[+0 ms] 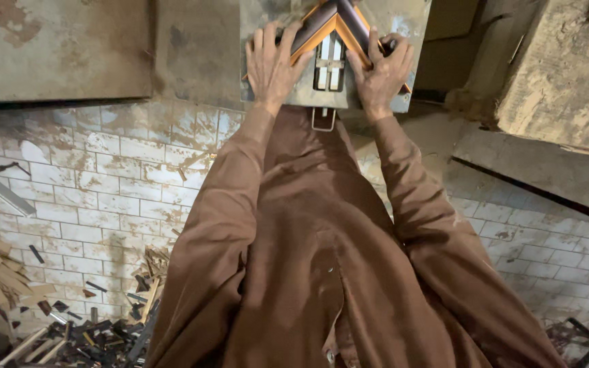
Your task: The person places mitered picture frame corners into a V-nail joining machine, positions the joint against the fence, and presses the machine to drive a V-nail into each corner. They then stack the joined frames on the workbench and pick up the next corner pieces to repeat the process.
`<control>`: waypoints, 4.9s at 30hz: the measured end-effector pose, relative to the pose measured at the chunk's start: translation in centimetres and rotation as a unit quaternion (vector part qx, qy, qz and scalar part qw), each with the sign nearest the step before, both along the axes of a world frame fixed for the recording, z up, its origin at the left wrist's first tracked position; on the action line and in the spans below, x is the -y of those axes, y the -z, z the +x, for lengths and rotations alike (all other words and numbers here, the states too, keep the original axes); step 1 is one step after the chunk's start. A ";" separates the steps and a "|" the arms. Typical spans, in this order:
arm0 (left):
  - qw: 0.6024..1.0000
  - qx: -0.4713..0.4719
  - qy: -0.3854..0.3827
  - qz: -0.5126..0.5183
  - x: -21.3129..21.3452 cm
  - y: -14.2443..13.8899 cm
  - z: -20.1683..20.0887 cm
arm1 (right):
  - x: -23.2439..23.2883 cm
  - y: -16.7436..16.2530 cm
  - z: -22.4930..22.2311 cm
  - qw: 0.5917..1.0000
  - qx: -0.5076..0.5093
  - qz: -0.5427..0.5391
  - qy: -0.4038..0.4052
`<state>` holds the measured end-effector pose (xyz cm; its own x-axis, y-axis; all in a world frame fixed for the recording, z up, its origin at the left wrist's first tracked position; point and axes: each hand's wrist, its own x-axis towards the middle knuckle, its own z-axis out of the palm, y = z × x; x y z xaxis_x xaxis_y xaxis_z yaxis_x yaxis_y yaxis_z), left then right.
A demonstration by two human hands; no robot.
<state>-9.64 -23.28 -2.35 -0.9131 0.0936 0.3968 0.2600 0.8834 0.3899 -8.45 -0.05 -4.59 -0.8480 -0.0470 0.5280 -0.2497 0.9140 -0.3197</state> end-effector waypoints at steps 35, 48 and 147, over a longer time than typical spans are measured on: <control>0.996 0.061 -0.025 -0.063 -0.7 -0.8 0.5 | -0.1 -0.7 0.8 0.997 0.078 0.005 0.012; 0.997 0.052 -0.020 -0.060 -1.7 -2.3 -3.8 | 0.4 -2.8 -4.2 0.993 0.109 -0.016 0.049; 0.945 0.048 0.298 0.125 -44.3 -8.6 -5.3 | -64.6 -8.0 -1.6 0.925 0.041 -0.293 0.238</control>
